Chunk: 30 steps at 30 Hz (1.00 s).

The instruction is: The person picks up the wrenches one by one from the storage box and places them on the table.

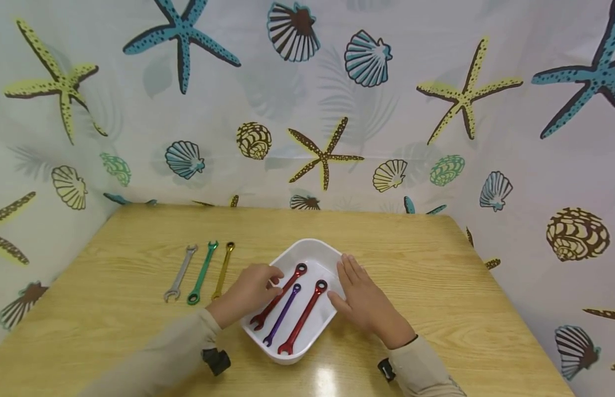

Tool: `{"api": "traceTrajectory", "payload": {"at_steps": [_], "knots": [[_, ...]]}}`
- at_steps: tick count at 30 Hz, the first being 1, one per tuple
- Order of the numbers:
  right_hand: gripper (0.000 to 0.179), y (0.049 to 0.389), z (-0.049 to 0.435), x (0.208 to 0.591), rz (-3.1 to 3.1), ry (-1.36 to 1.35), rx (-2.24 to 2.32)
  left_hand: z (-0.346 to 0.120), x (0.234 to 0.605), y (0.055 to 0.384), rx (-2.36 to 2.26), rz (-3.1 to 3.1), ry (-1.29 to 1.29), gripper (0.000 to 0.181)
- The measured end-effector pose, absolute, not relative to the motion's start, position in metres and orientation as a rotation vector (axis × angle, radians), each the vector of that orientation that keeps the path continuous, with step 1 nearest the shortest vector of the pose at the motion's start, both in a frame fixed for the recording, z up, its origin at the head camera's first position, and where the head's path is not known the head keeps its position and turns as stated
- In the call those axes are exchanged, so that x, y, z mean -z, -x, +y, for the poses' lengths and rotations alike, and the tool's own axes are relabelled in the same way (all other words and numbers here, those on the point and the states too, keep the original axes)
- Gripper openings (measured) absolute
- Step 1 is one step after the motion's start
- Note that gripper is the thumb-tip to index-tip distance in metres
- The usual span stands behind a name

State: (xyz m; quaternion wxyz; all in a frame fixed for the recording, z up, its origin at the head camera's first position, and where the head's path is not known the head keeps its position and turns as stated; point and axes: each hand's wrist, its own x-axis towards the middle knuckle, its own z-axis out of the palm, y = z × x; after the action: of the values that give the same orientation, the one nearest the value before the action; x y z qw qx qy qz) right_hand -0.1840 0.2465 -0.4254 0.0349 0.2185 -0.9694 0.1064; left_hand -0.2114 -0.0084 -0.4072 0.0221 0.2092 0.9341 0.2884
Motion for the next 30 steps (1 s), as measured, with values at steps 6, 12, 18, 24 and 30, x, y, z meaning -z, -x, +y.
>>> {"api": "traceTrajectory", "payload": {"at_steps": [6, 12, 18, 24, 30], "knots": [[0.07, 0.184, 0.247, 0.426, -3.001, -0.661, -0.315, 0.004, 0.418, 0.211, -0.765, 2.974, -0.701, 0.01], [0.07, 0.185, 0.246, 0.427, -3.01, -0.661, -0.314, 0.007, 0.432, 0.214, -0.668, 3.008, -0.709, 0.016], [0.07, 0.185, 0.246, 0.425, -3.018, -0.654, -0.313, 0.008, 0.439, 0.212, -0.614, 3.064, -0.745, 0.021], [0.069, 0.183, 0.245, 0.424, -2.996, -0.66, -0.34, 0.012, 0.44, 0.212, -0.469, 3.083, -0.746, 0.022], [0.068, 0.182, 0.245, 0.424, -2.988, -0.662, -0.343, 0.013, 0.44, 0.214, -0.443, 3.085, -0.752, 0.012]]}}
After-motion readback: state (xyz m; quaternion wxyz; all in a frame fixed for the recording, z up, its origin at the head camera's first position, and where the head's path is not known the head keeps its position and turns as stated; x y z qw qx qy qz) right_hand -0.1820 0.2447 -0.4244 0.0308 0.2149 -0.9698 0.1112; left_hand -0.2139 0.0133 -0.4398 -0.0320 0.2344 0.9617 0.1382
